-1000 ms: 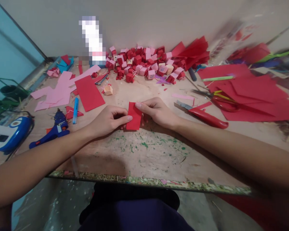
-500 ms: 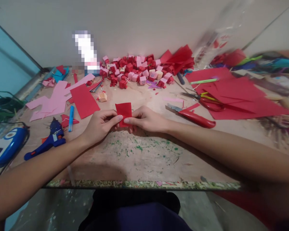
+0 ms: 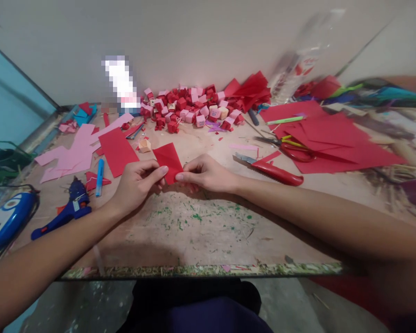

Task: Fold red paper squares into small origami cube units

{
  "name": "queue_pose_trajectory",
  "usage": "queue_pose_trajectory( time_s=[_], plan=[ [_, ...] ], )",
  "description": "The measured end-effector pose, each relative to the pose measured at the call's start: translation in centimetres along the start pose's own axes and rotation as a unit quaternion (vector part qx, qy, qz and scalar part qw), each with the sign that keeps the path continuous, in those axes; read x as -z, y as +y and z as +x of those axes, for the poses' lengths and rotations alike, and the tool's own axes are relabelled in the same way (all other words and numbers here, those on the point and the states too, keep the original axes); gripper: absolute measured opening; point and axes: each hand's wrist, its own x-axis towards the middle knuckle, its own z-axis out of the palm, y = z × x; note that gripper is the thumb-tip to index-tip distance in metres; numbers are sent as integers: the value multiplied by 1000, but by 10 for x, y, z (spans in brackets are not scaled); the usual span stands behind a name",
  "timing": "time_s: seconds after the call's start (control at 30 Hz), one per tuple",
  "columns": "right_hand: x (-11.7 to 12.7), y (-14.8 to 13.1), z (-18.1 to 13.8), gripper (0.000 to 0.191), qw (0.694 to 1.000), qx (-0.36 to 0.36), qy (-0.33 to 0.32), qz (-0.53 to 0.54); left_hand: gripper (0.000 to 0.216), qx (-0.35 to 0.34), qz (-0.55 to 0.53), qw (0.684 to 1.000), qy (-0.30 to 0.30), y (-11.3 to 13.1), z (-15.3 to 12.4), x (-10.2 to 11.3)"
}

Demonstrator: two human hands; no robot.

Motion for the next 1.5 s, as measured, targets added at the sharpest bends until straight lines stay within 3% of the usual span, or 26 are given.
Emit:
queue_pose_trajectory(
  time_s=[0.2, 0.3, 0.4, 0.77, 1.33, 1.5],
  plan=[
    [-4, 2, 4, 33, 994, -24, 107, 20, 33, -91, 161, 983, 2, 3, -5, 0],
    [-5, 0, 5, 25, 992, -29, 114, 34, 30, -154, 216, 964, -19, 4, -6, -2],
    [-4, -1, 5, 26, 995, -22, 88, 43, 24, -191, 196, 961, -34, 1, -4, -3],
    [4, 1, 2, 43, 999, 9, -15, 45, 30, -149, 138, 978, -51, -6, -1, -3],
    [0, 5, -2, 47, 1000, 1, -8, 15, 21, -129, 120, 983, -44, 0, 0, -4],
    [4, 2, -3, 44, 1000, 4, -13, 6, 22, -61, 44, 996, -54, -1, -1, -5]
  ],
)
